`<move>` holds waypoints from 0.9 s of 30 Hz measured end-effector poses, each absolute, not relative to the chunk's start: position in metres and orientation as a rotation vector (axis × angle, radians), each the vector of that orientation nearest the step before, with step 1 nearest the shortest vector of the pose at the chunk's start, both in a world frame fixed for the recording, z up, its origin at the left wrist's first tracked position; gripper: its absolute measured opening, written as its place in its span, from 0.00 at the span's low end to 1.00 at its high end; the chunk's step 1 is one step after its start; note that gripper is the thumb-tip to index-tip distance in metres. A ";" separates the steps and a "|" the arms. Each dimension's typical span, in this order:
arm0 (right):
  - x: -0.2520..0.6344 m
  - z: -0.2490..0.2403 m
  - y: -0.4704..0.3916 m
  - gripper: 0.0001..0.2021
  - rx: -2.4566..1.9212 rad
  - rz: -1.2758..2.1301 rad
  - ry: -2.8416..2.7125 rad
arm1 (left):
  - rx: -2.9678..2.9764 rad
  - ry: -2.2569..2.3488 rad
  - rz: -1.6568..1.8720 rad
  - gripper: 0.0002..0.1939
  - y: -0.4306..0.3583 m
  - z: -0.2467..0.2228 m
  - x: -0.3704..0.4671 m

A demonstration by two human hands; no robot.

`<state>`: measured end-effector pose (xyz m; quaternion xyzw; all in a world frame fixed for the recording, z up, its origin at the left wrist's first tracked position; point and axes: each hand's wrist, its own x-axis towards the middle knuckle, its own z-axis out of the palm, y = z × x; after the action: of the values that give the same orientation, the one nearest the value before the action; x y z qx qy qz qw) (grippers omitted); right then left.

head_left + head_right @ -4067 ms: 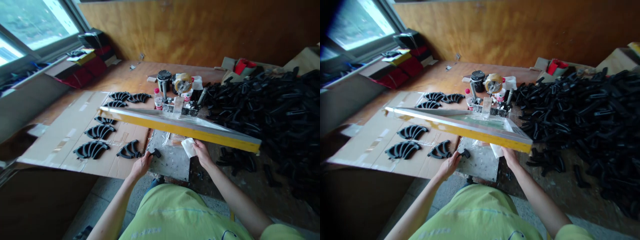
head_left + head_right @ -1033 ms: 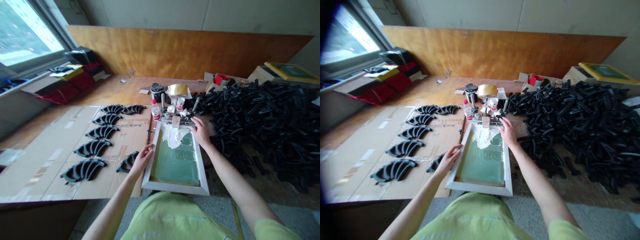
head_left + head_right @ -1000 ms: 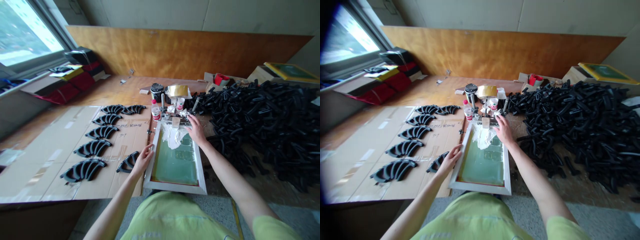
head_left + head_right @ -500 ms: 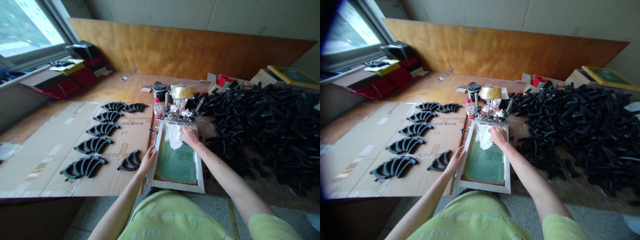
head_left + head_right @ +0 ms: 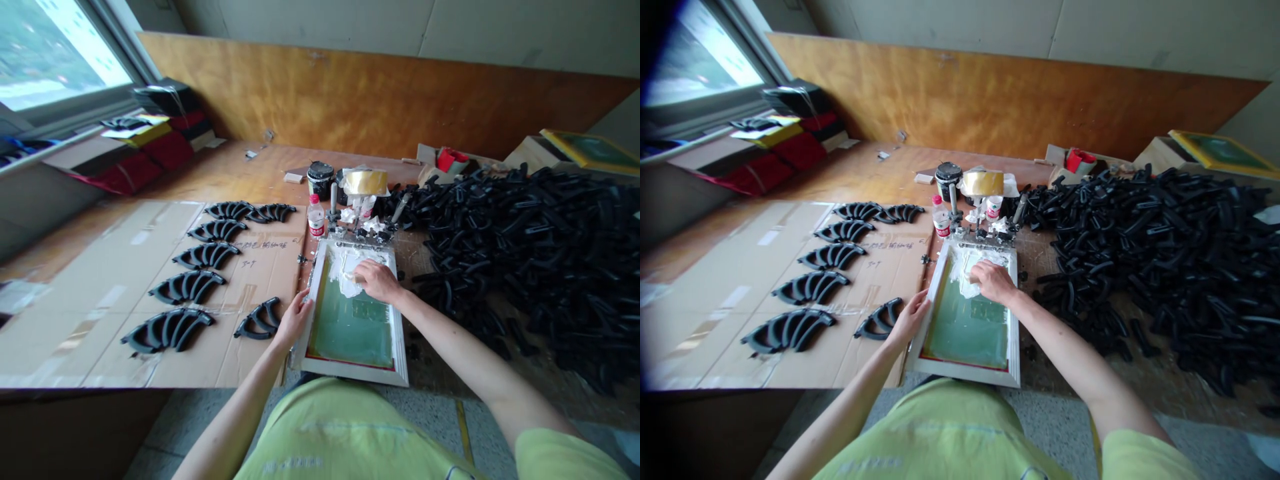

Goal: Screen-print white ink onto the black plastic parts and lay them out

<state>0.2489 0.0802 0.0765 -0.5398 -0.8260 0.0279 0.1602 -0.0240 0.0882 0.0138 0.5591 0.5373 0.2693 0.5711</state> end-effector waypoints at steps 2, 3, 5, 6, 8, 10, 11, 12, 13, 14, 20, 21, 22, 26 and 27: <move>0.244 0.066 0.074 0.10 -1.519 0.000 -2.335 | 1.280 1.253 0.639 0.34 0.088 0.018 -0.023; 0.243 0.061 0.068 0.11 -1.471 -0.011 -2.356 | 1.269 1.249 0.646 0.34 0.088 0.020 -0.023; 0.243 0.056 0.057 0.11 -1.378 0.023 -2.397 | 1.250 1.245 0.655 0.34 0.088 0.022 -0.022; 0.244 0.057 0.055 0.10 -1.365 0.055 -2.394 | 1.239 1.241 0.660 0.34 0.087 0.023 -0.021; 0.246 0.065 0.062 0.06 -1.414 0.113 -2.331 | 1.214 1.236 0.663 0.34 0.087 0.027 -0.021; 0.249 0.079 0.084 0.09 -1.515 0.125 -2.216 | 1.191 1.228 0.663 0.35 0.086 0.037 -0.023; 0.252 0.086 0.099 0.13 -1.570 0.120 -2.157 | 1.179 1.219 0.662 0.36 0.086 0.045 -0.024; 0.256 0.093 0.113 0.19 -1.623 0.115 -2.101 | 1.162 1.209 0.665 0.37 0.086 0.054 -0.025; 0.264 0.099 0.127 0.23 -1.670 0.116 -2.048 | 1.138 1.194 0.674 0.37 0.087 0.065 -0.026; 0.274 0.104 0.137 0.25 -1.711 0.129 -1.986 | 1.105 1.175 0.686 0.36 0.088 0.076 -0.026; 0.356 0.084 0.118 0.15 -1.991 0.221 -1.340 | 0.975 0.949 0.966 0.28 0.117 0.144 -0.001; 0.359 0.074 0.105 0.14 -2.045 0.238 -1.314 | 0.972 0.895 1.047 0.26 0.125 0.152 0.007; 0.357 0.063 0.093 0.13 -2.073 0.272 -1.336 | 0.962 0.852 1.103 0.25 0.132 0.159 0.014; 0.313 0.027 0.059 0.11 -1.937 0.367 -1.691 | 0.866 0.858 1.159 0.24 0.138 0.162 0.036; 0.299 0.024 0.055 0.11 -1.883 0.354 -1.801 | 0.838 0.882 1.158 0.23 0.131 0.155 0.039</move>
<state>0.2994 0.0552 0.0241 -0.6928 -0.6625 0.1301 0.2533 0.0389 0.1312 0.1548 0.3714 0.3909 0.5135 0.6676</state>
